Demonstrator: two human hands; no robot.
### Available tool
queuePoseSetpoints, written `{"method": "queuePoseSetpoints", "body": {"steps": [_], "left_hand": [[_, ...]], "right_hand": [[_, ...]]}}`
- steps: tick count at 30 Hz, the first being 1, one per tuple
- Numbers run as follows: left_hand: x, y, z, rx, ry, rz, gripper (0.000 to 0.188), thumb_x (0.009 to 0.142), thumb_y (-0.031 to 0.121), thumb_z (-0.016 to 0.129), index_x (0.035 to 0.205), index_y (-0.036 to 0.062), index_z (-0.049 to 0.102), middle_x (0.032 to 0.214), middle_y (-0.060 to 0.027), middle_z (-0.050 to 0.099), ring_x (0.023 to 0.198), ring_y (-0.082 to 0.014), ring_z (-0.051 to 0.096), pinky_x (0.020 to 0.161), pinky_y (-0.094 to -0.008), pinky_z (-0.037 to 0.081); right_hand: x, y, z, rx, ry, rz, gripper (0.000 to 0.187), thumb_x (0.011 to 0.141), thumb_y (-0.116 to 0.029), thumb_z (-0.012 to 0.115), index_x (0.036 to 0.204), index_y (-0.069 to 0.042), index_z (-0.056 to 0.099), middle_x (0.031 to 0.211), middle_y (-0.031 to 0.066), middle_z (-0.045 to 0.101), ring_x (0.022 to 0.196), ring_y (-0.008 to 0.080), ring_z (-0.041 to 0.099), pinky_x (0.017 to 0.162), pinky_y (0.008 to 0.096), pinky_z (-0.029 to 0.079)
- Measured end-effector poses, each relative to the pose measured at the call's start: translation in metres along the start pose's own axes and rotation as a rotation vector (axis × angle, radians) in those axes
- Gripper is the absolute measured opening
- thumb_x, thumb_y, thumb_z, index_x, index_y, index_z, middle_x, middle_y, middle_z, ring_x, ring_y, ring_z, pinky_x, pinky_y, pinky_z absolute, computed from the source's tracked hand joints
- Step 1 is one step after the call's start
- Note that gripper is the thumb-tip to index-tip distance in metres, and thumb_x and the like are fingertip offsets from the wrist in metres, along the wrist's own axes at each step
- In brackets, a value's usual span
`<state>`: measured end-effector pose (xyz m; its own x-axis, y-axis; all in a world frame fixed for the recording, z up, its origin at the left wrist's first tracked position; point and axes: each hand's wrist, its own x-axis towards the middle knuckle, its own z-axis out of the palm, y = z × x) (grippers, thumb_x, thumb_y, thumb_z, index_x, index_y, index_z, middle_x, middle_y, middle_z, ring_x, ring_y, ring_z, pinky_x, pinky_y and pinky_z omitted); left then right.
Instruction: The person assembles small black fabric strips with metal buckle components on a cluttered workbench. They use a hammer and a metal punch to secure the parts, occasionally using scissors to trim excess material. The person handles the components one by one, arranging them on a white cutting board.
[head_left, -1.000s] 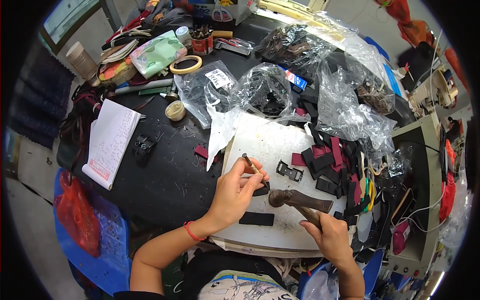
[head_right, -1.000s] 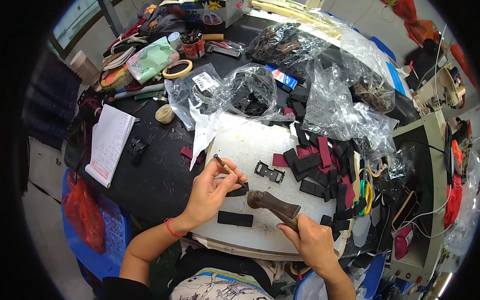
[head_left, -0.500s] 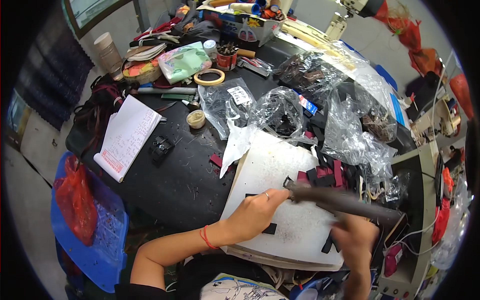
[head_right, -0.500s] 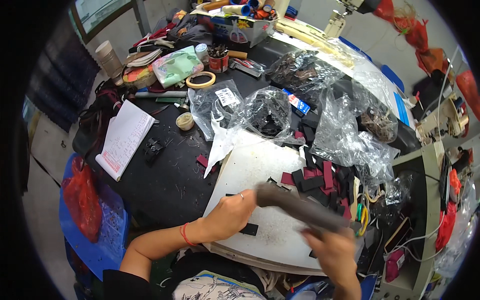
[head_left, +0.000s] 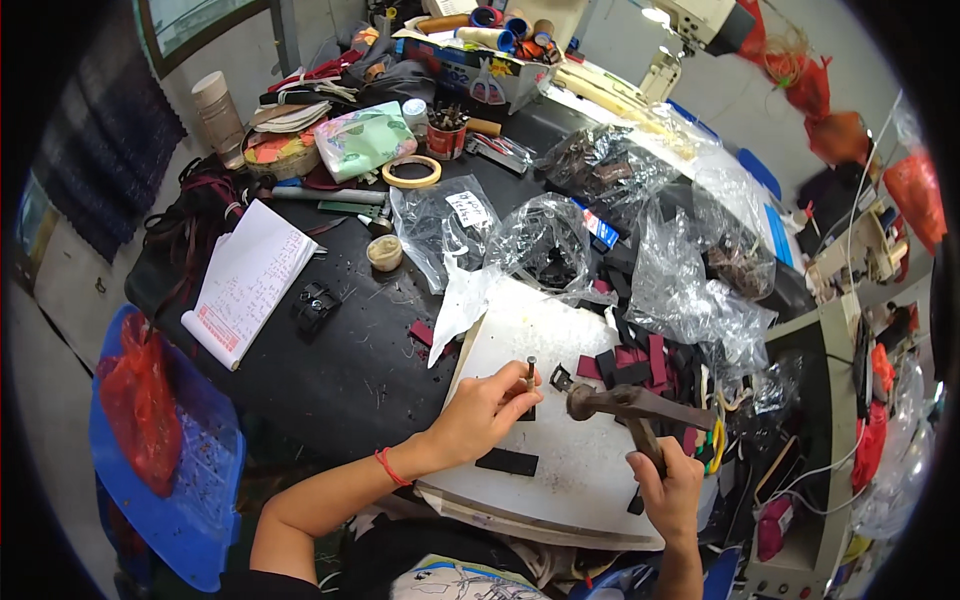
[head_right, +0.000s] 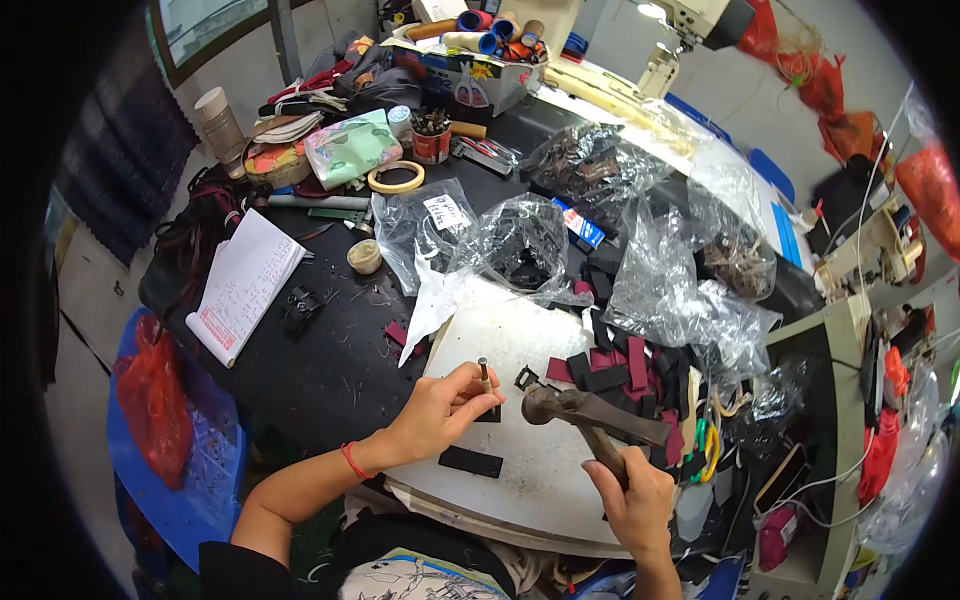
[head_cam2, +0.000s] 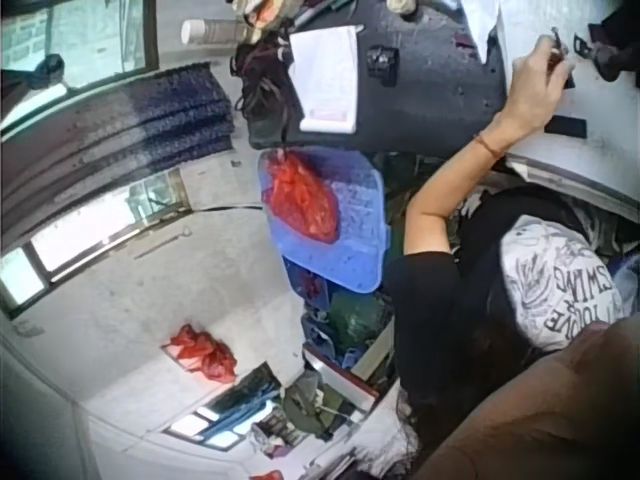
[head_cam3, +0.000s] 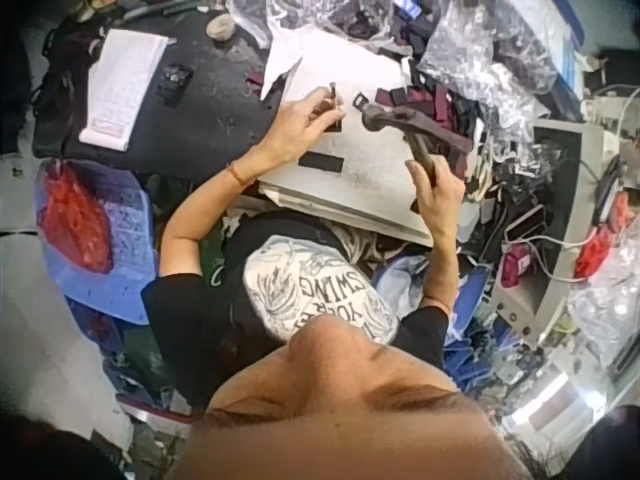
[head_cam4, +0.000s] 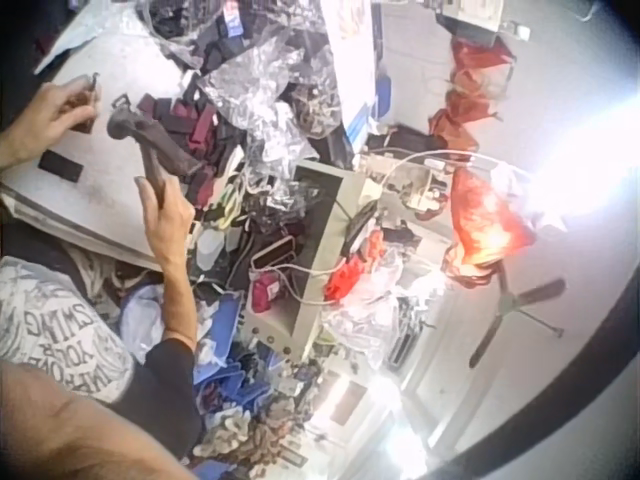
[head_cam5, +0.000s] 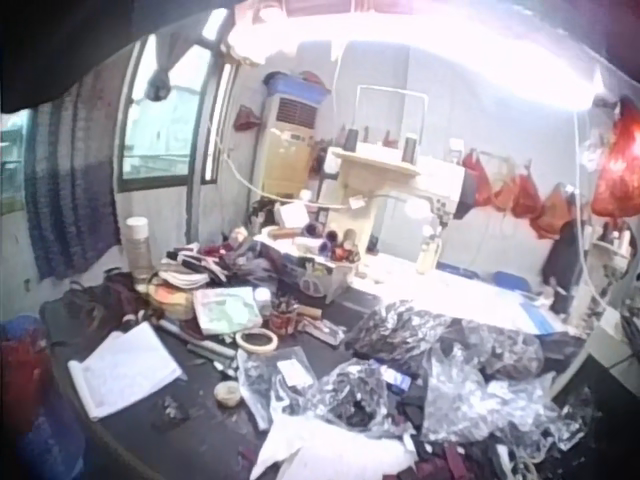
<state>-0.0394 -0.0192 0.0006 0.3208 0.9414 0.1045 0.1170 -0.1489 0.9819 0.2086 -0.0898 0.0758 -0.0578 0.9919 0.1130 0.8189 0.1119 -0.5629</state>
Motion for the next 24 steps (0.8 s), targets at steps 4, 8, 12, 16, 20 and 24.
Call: {"method": "queuePoseSetpoints", "body": {"steps": [4, 8, 12, 16, 20, 24], "left_hand": [[-0.002, -0.006, 0.001, 0.054, -0.014, 0.057, 0.014, 0.092, 0.009, 0.059, 0.101, -0.0011, 0.055, 0.087, -0.0141, 0.068, 0.080, -0.0182, 0.069, 0.068, -0.0286, 0.054], [-0.002, -0.010, 0.006, 0.144, -0.028, 0.335, 0.016, 0.091, 0.010, 0.058, 0.103, 0.0017, 0.053, 0.074, -0.0178, 0.062, 0.069, -0.0353, 0.064, 0.059, -0.0408, 0.049], [-0.009, -0.005, 0.010, 0.295, -0.032, 0.355, 0.017, 0.090, 0.012, 0.059, 0.103, 0.0023, 0.053, 0.076, -0.0181, 0.063, 0.071, -0.0351, 0.064, 0.059, -0.0416, 0.050], [0.007, -0.007, 0.002, 0.036, 0.019, 0.031, 0.023, 0.090, 0.012, 0.061, 0.109, 0.0016, 0.052, 0.082, -0.0139, 0.066, 0.074, -0.0230, 0.068, 0.062, -0.0319, 0.054], [0.001, -0.002, -0.020, -0.272, 0.223, -0.056, 0.020, 0.094, 0.009, 0.057, 0.110, 0.0002, 0.051, 0.090, -0.0110, 0.065, 0.086, -0.0157, 0.067, 0.074, -0.0283, 0.056], [-0.024, -0.004, -0.035, -0.399, 0.234, -0.090, 0.019, 0.095, 0.005, 0.053, 0.113, 0.0001, 0.048, 0.101, -0.0115, 0.063, 0.095, -0.0173, 0.064, 0.082, -0.0295, 0.055]], "right_hand": [[0.007, -0.009, -0.017, 0.286, 0.139, 0.109, 0.005, 0.082, -0.005, 0.062, 0.081, -0.001, 0.059, 0.056, 0.0009, 0.057, 0.046, 0.0069, 0.053, 0.044, 0.0226, 0.041], [0.012, -0.019, -0.031, 0.573, 0.352, -0.152, 0.032, 0.098, -0.032, 0.048, 0.092, -0.001, 0.054, 0.053, 0.0009, 0.045, 0.037, 0.0058, 0.040, 0.033, 0.0208, 0.033], [0.029, -0.036, -0.019, -0.289, -0.016, -0.447, 0.031, 0.083, -0.031, 0.071, 0.081, -0.002, 0.059, 0.059, 0.0103, 0.055, 0.048, 0.0196, 0.057, 0.045, 0.0318, 0.042], [0.034, -0.041, -0.013, -0.148, -0.008, -0.137, 0.027, 0.080, -0.024, 0.076, 0.082, -0.004, 0.057, 0.061, 0.0144, 0.057, 0.051, 0.0305, 0.056, 0.049, 0.0369, 0.043], [0.019, -0.032, -0.003, -0.194, -0.076, -0.180, 0.030, 0.081, -0.026, 0.074, 0.077, -0.004, 0.054, 0.057, 0.0121, 0.054, 0.049, 0.0295, 0.055, 0.047, 0.0372, 0.042], [0.013, -0.030, 0.023, -0.230, -0.192, -0.248, 0.037, 0.084, -0.037, 0.069, 0.076, -0.006, 0.051, 0.059, 0.0135, 0.056, 0.050, 0.0329, 0.056, 0.045, 0.0405, 0.042]]}}
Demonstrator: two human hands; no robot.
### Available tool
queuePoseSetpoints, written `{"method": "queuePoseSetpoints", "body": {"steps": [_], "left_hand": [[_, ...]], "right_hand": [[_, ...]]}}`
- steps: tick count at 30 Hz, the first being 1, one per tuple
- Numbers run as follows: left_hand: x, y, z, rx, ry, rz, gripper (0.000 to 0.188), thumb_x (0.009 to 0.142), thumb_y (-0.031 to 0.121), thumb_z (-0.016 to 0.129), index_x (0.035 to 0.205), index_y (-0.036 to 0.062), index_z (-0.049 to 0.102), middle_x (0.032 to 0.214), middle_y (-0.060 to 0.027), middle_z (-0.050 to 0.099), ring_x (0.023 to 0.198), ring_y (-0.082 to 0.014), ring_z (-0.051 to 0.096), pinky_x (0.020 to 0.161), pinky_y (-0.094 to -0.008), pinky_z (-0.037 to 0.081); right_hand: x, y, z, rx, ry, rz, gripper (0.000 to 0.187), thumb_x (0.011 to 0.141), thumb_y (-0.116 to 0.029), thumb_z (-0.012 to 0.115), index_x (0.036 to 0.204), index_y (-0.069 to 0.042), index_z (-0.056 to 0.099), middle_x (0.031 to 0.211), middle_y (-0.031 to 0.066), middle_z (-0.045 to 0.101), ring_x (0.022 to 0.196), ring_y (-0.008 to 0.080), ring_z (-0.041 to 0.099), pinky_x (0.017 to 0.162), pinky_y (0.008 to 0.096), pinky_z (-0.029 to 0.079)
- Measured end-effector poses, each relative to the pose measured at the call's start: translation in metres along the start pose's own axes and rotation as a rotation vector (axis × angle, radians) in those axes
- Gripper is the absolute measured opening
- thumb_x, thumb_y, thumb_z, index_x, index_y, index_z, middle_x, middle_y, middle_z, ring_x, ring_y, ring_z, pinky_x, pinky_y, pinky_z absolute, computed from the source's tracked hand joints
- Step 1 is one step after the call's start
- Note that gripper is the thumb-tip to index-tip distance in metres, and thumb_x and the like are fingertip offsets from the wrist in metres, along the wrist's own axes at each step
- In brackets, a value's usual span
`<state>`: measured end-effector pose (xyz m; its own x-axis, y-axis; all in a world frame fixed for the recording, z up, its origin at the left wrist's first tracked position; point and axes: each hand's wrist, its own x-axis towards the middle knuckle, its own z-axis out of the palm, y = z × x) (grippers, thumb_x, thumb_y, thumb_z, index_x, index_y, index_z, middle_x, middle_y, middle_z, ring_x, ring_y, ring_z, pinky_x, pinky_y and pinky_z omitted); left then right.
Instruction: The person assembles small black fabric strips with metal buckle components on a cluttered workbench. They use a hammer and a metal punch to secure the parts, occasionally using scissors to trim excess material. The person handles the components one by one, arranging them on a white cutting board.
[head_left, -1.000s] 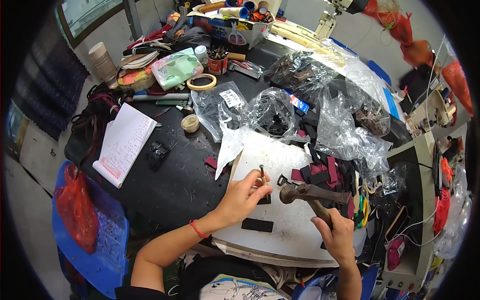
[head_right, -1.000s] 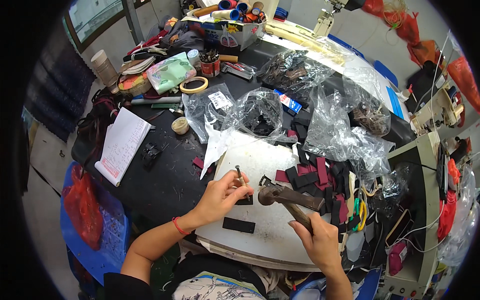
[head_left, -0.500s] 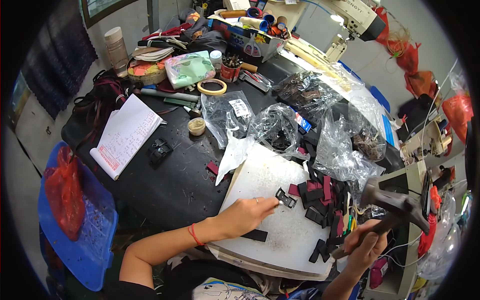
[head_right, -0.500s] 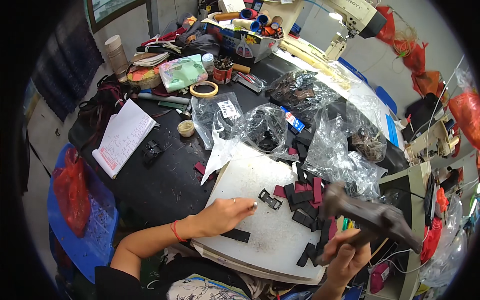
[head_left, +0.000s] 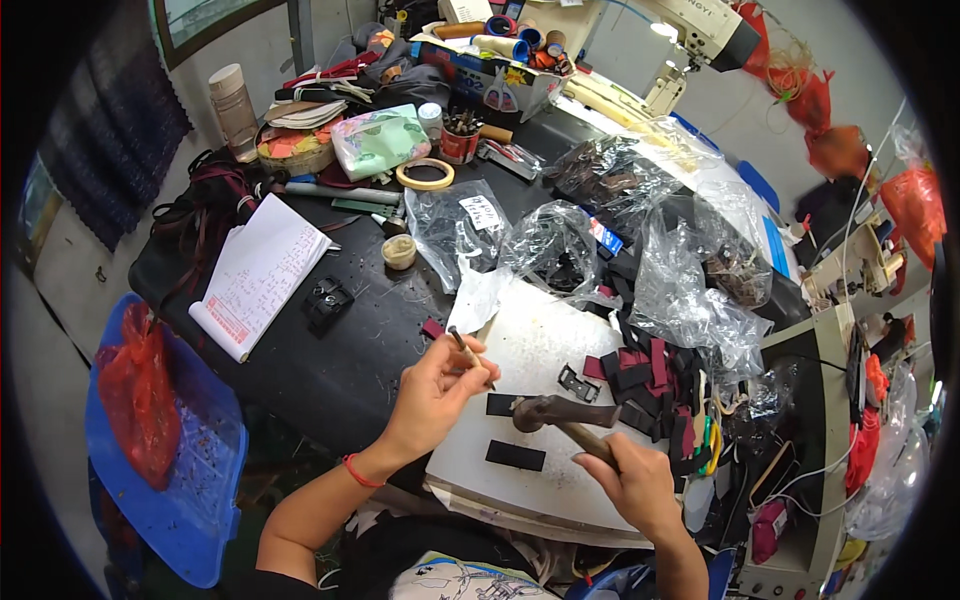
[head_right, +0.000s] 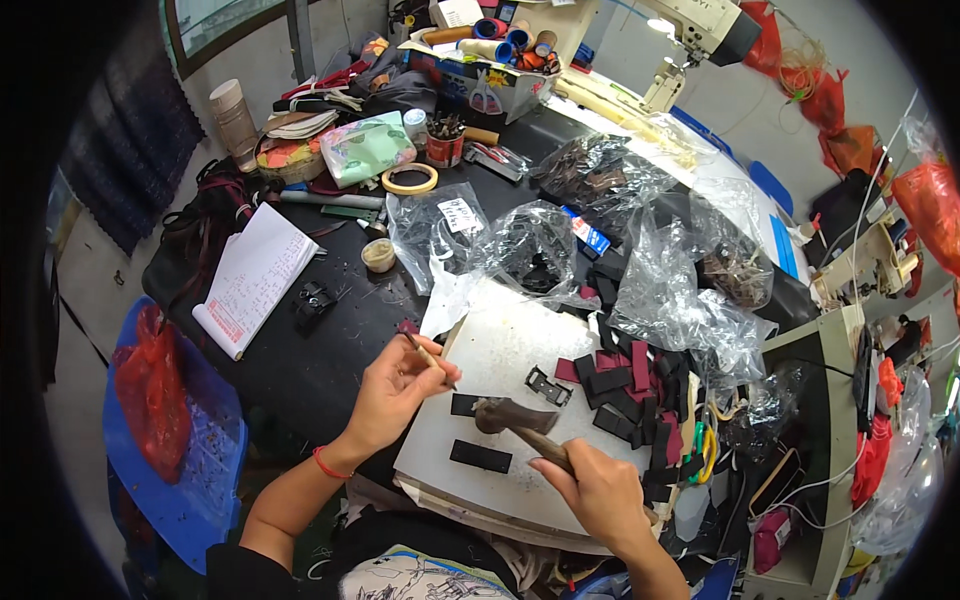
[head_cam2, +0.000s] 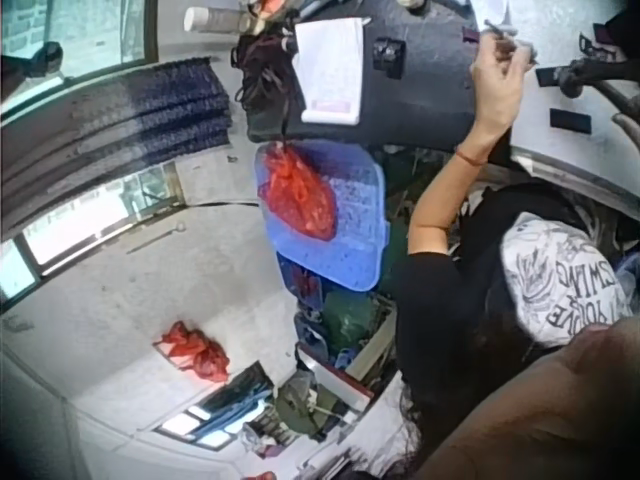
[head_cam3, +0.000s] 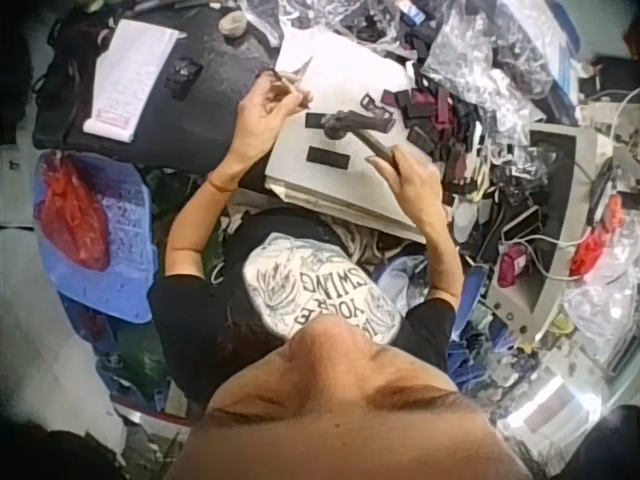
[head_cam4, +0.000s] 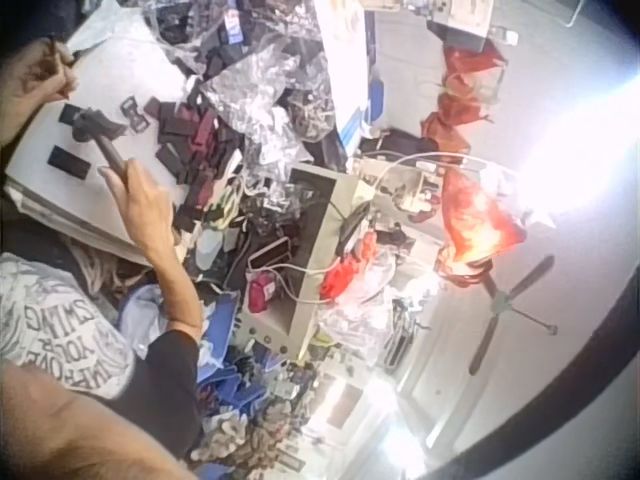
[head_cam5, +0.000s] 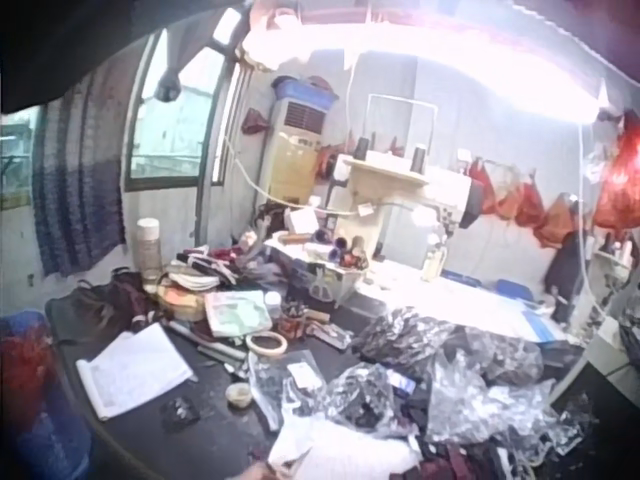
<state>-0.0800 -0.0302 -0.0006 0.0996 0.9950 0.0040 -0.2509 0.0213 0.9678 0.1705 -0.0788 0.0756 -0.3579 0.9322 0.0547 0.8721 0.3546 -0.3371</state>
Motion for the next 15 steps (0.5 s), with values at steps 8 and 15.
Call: {"method": "queuePoseSetpoints", "body": {"steps": [8, 15], "left_hand": [[-0.0085, -0.0062, -0.0056, 0.085, -0.016, -0.070, 0.022, 0.095, 0.005, 0.054, 0.115, 0.0000, 0.048, 0.100, -0.0122, 0.064, 0.095, -0.0166, 0.065, 0.081, -0.0275, 0.056], [-0.0091, -0.0072, -0.0032, 0.273, -0.029, 0.040, 0.017, 0.093, 0.005, 0.057, 0.109, -0.0004, 0.053, 0.095, -0.0098, 0.067, 0.091, -0.0144, 0.066, 0.078, -0.0276, 0.056]], "right_hand": [[0.0076, -0.0058, 0.0110, -0.069, -0.095, -0.030, 0.041, 0.085, -0.038, 0.067, 0.073, -0.005, 0.045, 0.059, 0.0133, 0.056, 0.048, 0.0349, 0.055, 0.042, 0.0413, 0.041], [0.0079, -0.0061, 0.0096, -0.025, -0.108, -0.003, 0.039, 0.084, -0.035, 0.069, 0.074, -0.005, 0.047, 0.060, 0.0130, 0.056, 0.049, 0.0346, 0.056, 0.043, 0.0406, 0.041]]}}
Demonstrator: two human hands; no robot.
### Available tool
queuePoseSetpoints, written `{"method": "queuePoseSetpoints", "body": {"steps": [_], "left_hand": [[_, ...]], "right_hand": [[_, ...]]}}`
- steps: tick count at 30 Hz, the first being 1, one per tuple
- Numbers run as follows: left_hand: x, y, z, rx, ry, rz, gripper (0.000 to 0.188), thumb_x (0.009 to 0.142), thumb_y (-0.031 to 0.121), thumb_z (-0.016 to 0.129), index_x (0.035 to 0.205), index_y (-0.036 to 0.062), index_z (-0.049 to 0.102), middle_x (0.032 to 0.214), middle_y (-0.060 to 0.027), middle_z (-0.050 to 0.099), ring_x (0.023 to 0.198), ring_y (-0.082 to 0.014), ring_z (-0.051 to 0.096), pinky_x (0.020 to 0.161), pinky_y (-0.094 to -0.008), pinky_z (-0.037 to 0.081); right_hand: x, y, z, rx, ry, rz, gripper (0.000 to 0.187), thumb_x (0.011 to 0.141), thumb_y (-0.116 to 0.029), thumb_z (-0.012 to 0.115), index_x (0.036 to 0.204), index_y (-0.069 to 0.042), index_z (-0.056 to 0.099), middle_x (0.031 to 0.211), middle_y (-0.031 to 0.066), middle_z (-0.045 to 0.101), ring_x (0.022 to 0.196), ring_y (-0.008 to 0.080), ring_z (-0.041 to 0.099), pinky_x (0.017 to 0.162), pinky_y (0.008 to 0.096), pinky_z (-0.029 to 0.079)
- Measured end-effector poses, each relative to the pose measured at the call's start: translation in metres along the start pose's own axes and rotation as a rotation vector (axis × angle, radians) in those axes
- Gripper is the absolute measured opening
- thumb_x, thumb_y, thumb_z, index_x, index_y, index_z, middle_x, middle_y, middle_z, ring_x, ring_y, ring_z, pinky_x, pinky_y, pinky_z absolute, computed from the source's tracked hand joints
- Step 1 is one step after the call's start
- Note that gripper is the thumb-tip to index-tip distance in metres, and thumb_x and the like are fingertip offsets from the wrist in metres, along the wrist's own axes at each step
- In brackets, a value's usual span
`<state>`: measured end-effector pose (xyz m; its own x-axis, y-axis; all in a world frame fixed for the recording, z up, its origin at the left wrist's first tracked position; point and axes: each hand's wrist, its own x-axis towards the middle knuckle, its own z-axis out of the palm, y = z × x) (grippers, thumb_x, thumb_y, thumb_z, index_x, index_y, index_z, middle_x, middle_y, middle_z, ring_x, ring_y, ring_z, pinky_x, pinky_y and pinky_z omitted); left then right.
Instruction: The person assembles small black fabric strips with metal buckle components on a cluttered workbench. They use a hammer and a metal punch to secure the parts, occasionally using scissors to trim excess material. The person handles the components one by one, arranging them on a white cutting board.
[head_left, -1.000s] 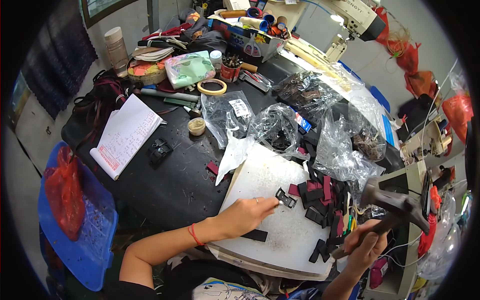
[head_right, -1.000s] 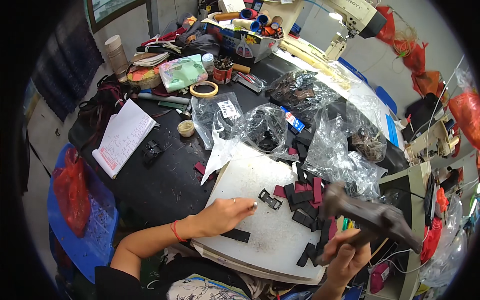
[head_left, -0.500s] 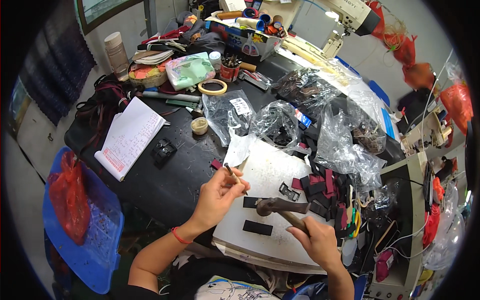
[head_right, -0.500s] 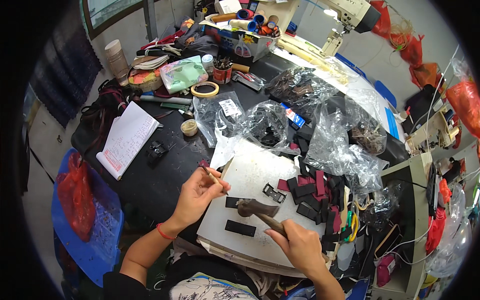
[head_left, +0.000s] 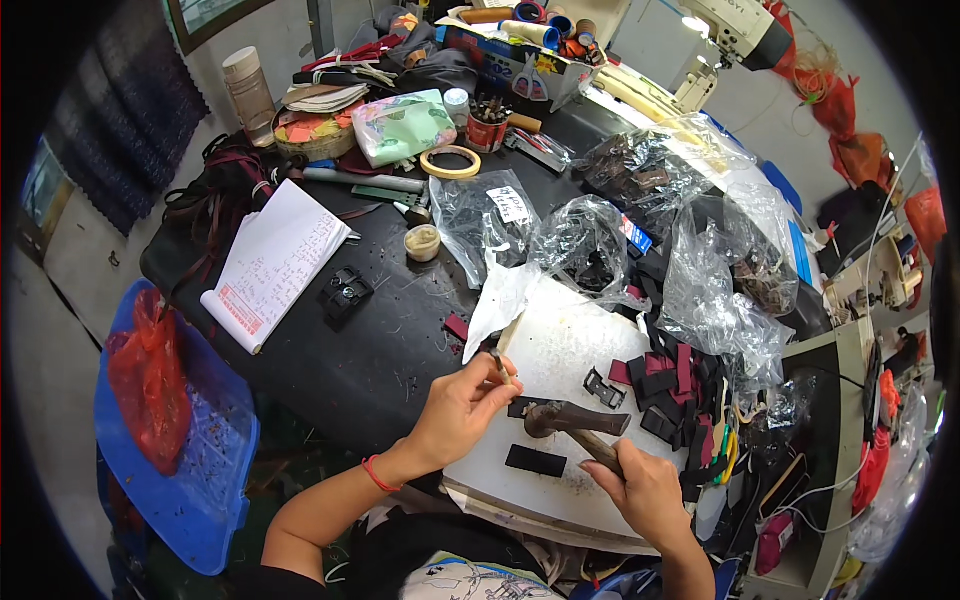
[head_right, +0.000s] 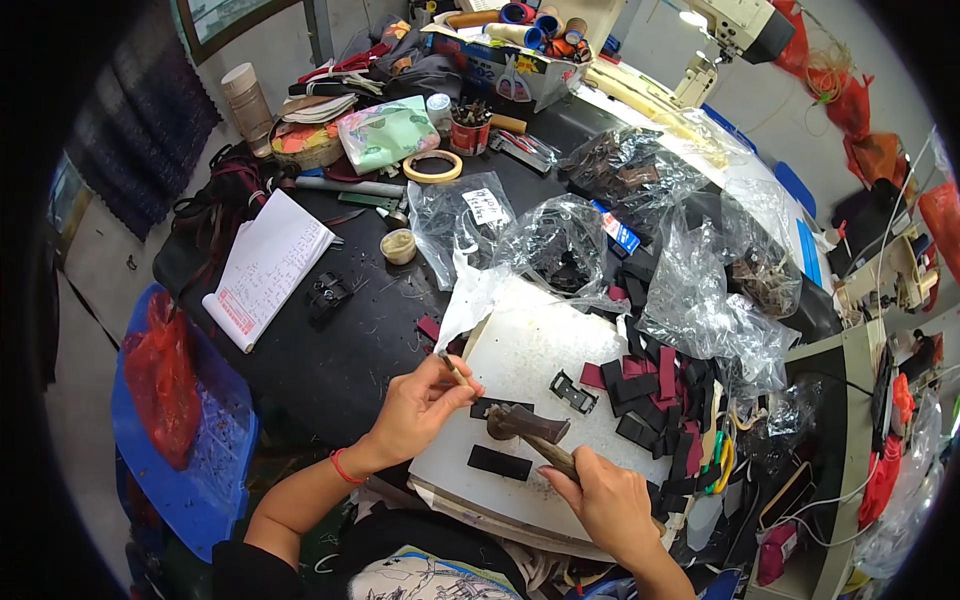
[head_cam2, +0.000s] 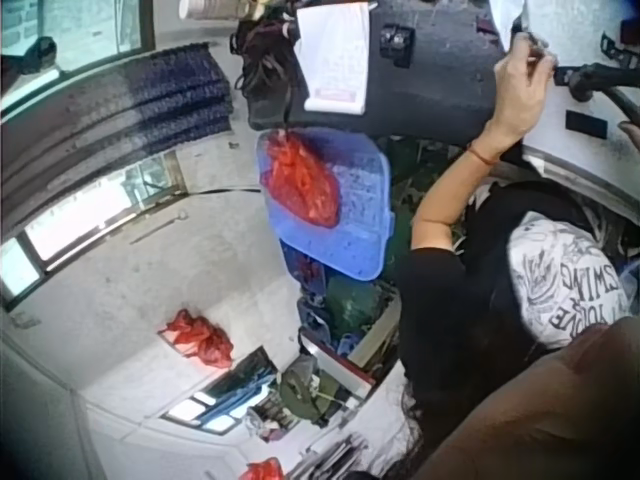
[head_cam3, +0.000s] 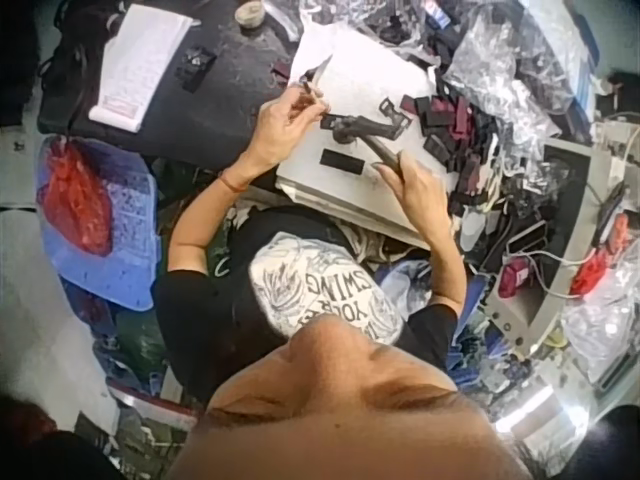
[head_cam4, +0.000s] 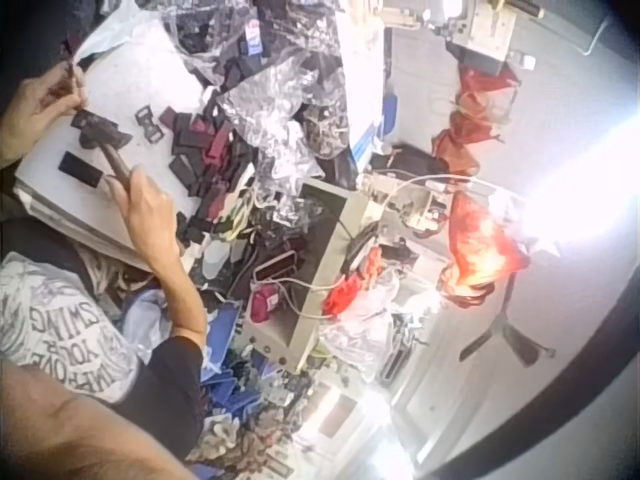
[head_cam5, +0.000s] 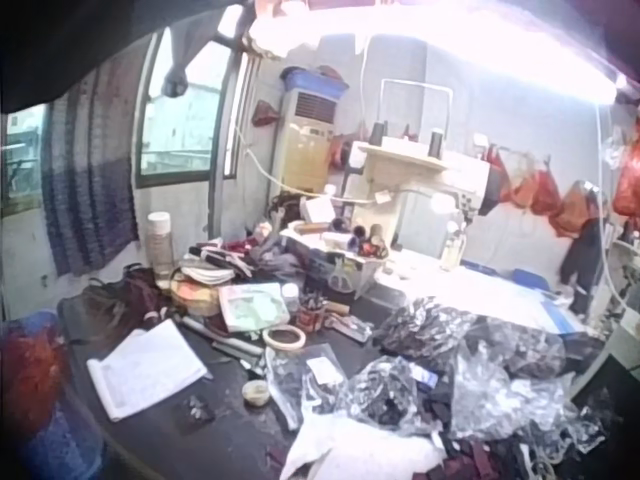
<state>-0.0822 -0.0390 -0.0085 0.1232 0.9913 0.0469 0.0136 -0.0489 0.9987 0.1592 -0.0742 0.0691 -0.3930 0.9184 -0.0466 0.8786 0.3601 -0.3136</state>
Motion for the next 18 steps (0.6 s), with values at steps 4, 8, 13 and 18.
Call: {"method": "queuePoseSetpoints", "body": {"steps": [4, 8, 13, 18], "left_hand": [[-0.004, 0.000, 0.002, 0.233, 0.032, 0.199, 0.016, 0.090, 0.004, 0.061, 0.104, -0.0002, 0.055, 0.092, -0.0133, 0.067, 0.083, -0.0204, 0.069, 0.071, -0.0294, 0.056], [-0.002, 0.008, 0.012, 0.388, 0.008, 0.368, 0.018, 0.087, 0.003, 0.063, 0.102, 0.0009, 0.055, 0.088, -0.0175, 0.063, 0.077, -0.0357, 0.065, 0.062, -0.0355, 0.053], [-0.006, 0.008, 0.014, 0.568, 0.089, 0.232, 0.017, 0.090, 0.005, 0.059, 0.103, -0.0017, 0.050, 0.088, -0.0185, 0.065, 0.077, -0.0312, 0.068, 0.062, -0.0323, 0.055], [0.007, 0.007, 0.000, 0.077, -0.035, -0.055, 0.020, 0.093, 0.007, 0.057, 0.106, -0.0046, 0.047, 0.092, -0.0145, 0.068, 0.086, -0.0154, 0.068, 0.072, -0.0248, 0.055]], "right_hand": [[0.007, 0.000, -0.018, 0.093, 0.061, 0.012, 0.034, 0.082, -0.030, 0.072, 0.075, -0.004, 0.052, 0.060, 0.0125, 0.055, 0.050, 0.0329, 0.055, 0.046, 0.0383, 0.042], [-0.003, -0.002, -0.054, 0.740, 0.367, 0.272, 0.024, 0.076, -0.013, 0.076, 0.080, -0.002, 0.055, 0.062, 0.0122, 0.056, 0.049, 0.0247, 0.055, 0.049, 0.0307, 0.044], [0.034, -0.015, -0.045, 0.053, 0.207, -0.117, 0.033, 0.083, -0.026, 0.073, 0.078, -0.003, 0.049, 0.059, 0.0118, 0.054, 0.047, 0.0289, 0.051, 0.044, 0.0357, 0.040], [0.011, 0.006, -0.028, 0.146, 0.178, 0.041, 0.028, 0.081, -0.022, 0.074, 0.078, -0.003, 0.053, 0.056, 0.0109, 0.053, 0.045, 0.0248, 0.050, 0.046, 0.0338, 0.038]]}}
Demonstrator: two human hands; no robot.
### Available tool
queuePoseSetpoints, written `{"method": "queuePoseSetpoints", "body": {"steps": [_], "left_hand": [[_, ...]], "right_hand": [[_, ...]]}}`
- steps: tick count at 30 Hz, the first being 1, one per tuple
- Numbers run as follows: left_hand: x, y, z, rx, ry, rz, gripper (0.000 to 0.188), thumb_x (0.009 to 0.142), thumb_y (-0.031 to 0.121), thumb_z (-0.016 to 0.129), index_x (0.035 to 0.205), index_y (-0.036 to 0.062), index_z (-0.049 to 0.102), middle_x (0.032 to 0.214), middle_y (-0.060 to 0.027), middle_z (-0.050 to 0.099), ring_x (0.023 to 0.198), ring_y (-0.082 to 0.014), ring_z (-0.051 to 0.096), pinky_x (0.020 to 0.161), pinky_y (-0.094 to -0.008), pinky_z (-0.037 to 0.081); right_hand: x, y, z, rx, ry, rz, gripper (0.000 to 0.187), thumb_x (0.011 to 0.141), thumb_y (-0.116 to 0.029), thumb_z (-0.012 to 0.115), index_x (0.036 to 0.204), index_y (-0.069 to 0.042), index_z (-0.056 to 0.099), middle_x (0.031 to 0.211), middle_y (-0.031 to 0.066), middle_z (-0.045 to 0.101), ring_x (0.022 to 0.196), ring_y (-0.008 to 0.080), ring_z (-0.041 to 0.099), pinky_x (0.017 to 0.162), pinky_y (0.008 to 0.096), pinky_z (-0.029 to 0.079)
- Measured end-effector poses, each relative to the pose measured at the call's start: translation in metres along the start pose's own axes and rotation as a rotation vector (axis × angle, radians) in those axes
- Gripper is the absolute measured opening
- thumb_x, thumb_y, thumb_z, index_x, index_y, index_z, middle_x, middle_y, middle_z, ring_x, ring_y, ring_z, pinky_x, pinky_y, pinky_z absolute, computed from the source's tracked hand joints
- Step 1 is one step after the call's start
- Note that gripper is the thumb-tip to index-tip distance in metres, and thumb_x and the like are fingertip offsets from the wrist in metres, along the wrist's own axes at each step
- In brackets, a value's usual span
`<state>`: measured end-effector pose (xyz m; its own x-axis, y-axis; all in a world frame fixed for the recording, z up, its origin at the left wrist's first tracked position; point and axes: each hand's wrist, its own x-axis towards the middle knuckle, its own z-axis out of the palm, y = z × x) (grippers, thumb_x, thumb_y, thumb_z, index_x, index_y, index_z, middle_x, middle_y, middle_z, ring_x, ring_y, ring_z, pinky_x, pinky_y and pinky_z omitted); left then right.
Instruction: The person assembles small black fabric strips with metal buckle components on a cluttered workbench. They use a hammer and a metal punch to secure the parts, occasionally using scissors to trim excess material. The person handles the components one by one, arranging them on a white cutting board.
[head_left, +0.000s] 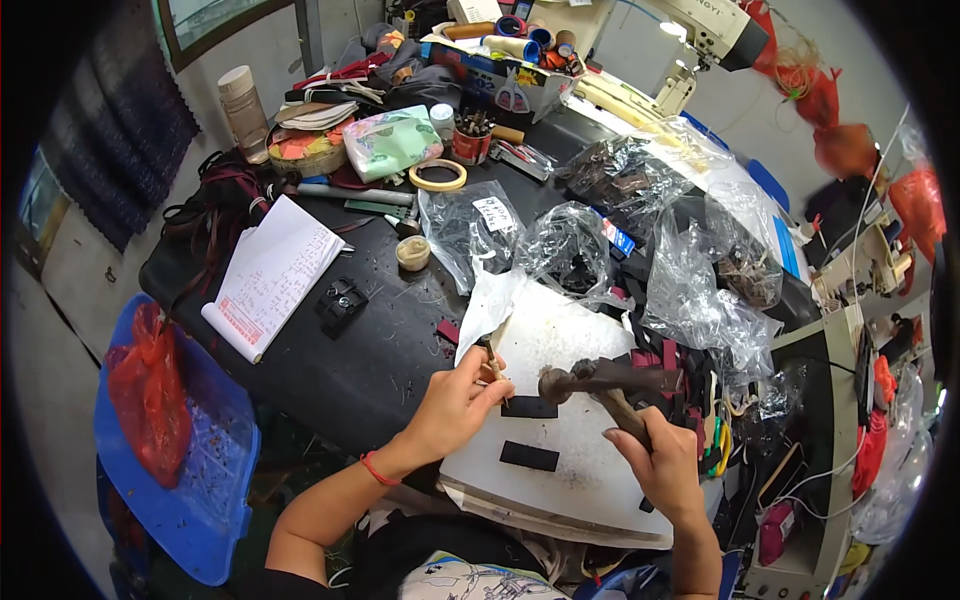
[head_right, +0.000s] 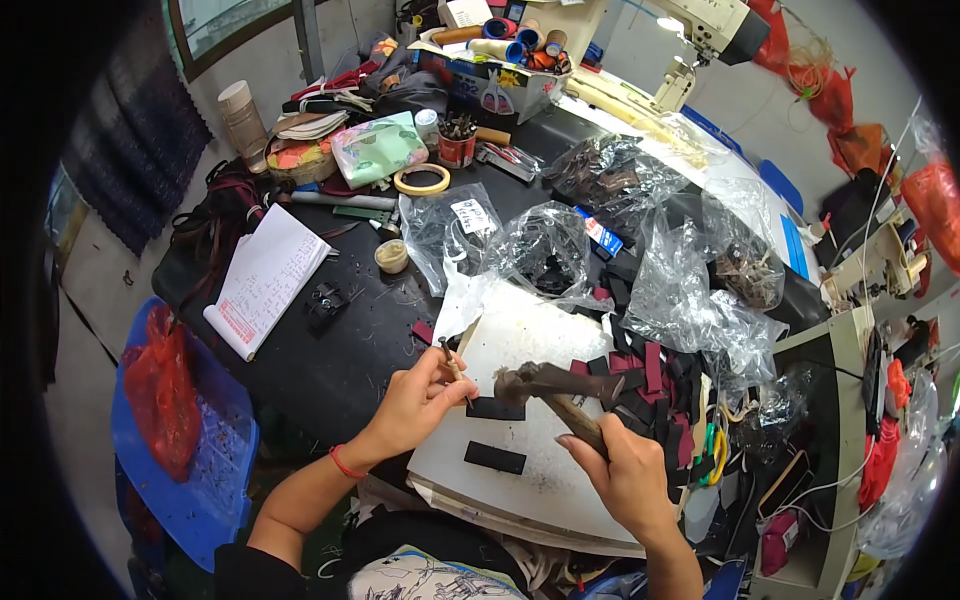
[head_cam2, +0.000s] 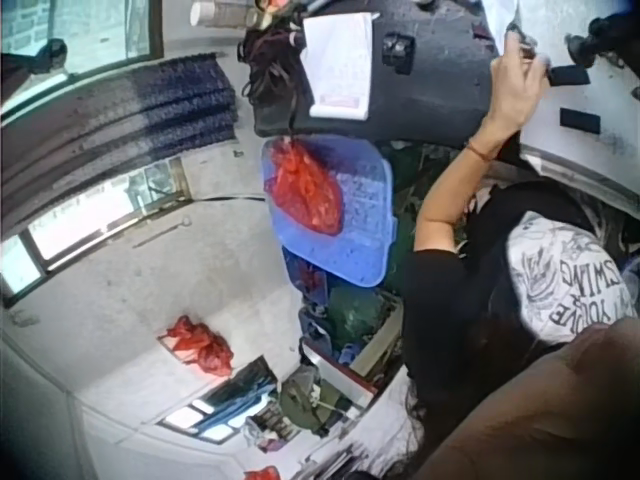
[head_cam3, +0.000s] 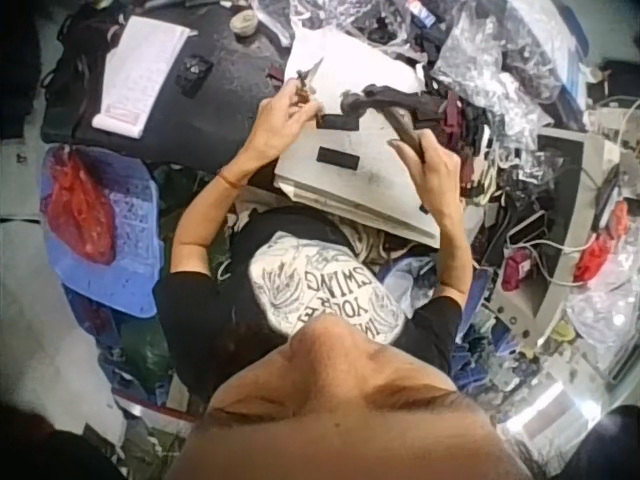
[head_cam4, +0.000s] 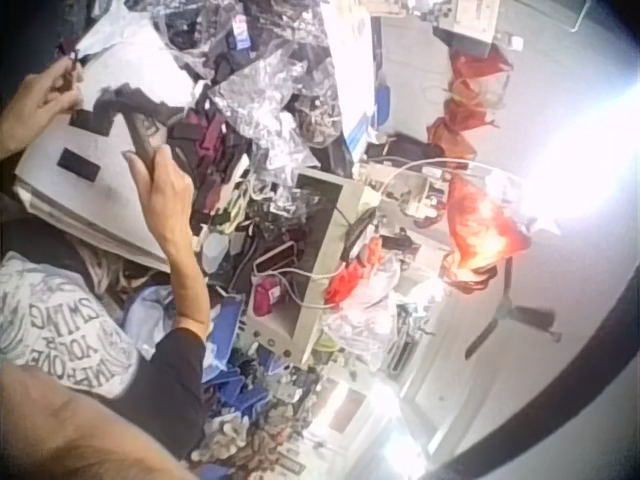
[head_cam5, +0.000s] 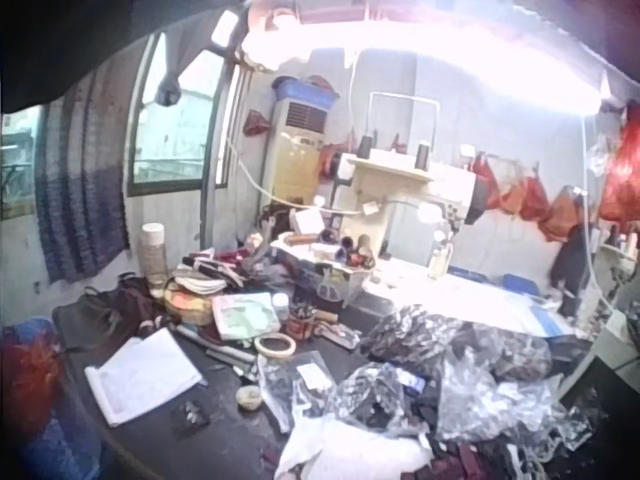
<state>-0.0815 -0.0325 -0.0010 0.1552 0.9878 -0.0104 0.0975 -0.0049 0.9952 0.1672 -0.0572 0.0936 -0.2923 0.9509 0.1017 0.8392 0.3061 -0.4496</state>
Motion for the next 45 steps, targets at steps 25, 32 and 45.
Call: {"method": "queuePoseSetpoints", "body": {"steps": [25, 32, 45], "left_hand": [[0.007, 0.009, 0.008, 0.224, 0.073, 0.166, 0.015, 0.088, 0.006, 0.061, 0.098, -0.0012, 0.052, 0.083, -0.0131, 0.065, 0.068, -0.0189, 0.066, 0.060, -0.0315, 0.052], [0.015, 0.015, 0.014, 0.565, -0.282, 0.321, 0.024, 0.080, 0.012, 0.068, 0.098, 0.0006, 0.056, 0.089, -0.0148, 0.058, 0.085, -0.0323, 0.056, 0.079, -0.0403, 0.045], [-0.001, 0.036, 0.018, 0.796, -0.638, 0.192, 0.023, 0.079, 0.014, 0.069, 0.095, 0.0023, 0.057, 0.090, -0.0156, 0.061, 0.085, -0.0360, 0.059, 0.074, -0.0437, 0.047]], "right_hand": [[-0.027, 0.016, -0.011, -0.090, 0.372, 0.037, 0.024, 0.077, -0.019, 0.077, 0.083, -0.003, 0.059, 0.068, 0.0127, 0.059, 0.055, 0.0300, 0.055, 0.052, 0.0373, 0.043], [-0.160, 0.123, -0.002, -0.222, 0.701, 0.778, 0.026, 0.081, -0.021, 0.071, 0.094, 0.000, 0.061, 0.080, 0.0145, 0.063, 0.071, 0.0319, 0.062, 0.067, 0.0388, 0.047], [-0.081, 0.073, 0.045, -0.125, 0.584, 0.207, 0.031, 0.077, -0.009, 0.070, 0.106, -0.003, 0.060, 0.107, 0.0158, 0.058, 0.098, 0.0336, 0.055, 0.087, 0.0421, 0.044]]}}
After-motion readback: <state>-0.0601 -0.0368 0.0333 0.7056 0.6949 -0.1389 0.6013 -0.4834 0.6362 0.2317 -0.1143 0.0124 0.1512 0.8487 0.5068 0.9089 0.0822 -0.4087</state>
